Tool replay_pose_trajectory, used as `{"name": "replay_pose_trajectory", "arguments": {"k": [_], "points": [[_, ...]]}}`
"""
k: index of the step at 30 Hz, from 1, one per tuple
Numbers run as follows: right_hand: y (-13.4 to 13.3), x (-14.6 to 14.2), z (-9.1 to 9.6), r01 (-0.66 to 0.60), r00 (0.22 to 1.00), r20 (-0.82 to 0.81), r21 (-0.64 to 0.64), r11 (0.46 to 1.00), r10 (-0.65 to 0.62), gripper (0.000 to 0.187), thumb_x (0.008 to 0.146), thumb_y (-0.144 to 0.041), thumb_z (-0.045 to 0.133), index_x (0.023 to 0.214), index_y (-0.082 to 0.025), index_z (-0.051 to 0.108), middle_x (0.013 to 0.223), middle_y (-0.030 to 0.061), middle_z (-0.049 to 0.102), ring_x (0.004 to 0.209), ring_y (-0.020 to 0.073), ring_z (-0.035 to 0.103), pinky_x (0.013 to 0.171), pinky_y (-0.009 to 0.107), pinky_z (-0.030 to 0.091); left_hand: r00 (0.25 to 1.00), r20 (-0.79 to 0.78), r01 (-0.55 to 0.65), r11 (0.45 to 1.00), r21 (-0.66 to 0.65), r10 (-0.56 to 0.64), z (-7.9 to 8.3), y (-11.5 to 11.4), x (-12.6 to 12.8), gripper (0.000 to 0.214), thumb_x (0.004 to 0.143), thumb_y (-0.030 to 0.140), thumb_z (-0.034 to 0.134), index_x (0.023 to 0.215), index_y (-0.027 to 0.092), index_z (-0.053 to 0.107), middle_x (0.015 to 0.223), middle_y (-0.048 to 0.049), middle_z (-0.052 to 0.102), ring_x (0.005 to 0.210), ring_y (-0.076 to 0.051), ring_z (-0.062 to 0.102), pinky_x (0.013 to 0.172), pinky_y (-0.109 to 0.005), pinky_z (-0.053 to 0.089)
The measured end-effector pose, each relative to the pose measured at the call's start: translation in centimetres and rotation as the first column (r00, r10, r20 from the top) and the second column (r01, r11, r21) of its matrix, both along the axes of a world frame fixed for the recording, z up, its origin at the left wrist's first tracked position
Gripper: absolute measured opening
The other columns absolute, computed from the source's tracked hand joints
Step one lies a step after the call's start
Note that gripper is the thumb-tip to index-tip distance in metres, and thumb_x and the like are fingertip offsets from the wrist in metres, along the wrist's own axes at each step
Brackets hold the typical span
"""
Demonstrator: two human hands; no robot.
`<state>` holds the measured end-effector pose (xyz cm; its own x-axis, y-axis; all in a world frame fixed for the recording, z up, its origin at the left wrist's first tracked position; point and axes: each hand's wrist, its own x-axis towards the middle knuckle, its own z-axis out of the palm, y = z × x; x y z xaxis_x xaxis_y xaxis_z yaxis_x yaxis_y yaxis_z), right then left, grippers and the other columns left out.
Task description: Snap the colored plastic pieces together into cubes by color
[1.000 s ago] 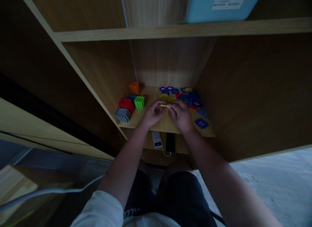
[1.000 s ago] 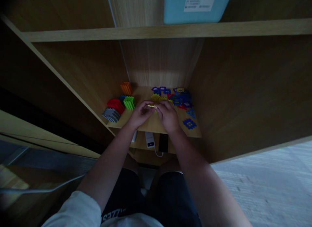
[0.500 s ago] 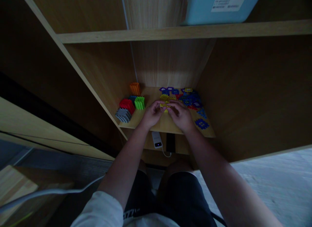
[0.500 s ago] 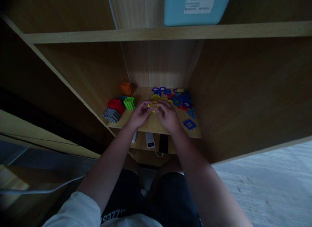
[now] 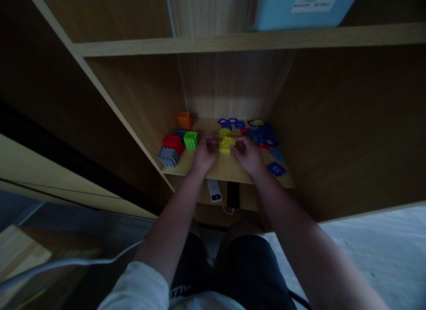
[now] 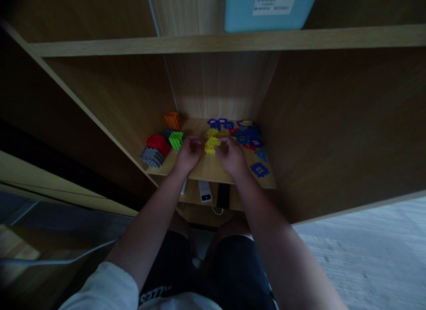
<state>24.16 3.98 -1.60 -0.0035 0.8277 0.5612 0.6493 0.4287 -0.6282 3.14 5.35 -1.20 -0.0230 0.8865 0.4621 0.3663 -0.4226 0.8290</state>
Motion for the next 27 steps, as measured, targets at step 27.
{"name": "replay_pose_trajectory", "arguments": {"k": [27], "points": [[0.51, -0.38, -0.54, -0.053, 0.996, 0.065, -0.062, 0.997, 0.057, 0.032, 0.098, -0.037, 0.073, 0.128, -0.025, 0.070, 0.129, 0.0122, 0.080, 0.119, 0.0331, 0.074, 0.108, 0.052, 0.058, 0.995, -0.095, 0.021, 0.996, -0.089, -0.029, 0.51, -0.35, 0.35, 0.030, 0.088, 0.002, 0.066, 0.111, 0.021, 0.066, 0.099, -0.0047, 0.078, 0.092, -0.021, 0.076, 0.086, -0.034, 0.058]]}}
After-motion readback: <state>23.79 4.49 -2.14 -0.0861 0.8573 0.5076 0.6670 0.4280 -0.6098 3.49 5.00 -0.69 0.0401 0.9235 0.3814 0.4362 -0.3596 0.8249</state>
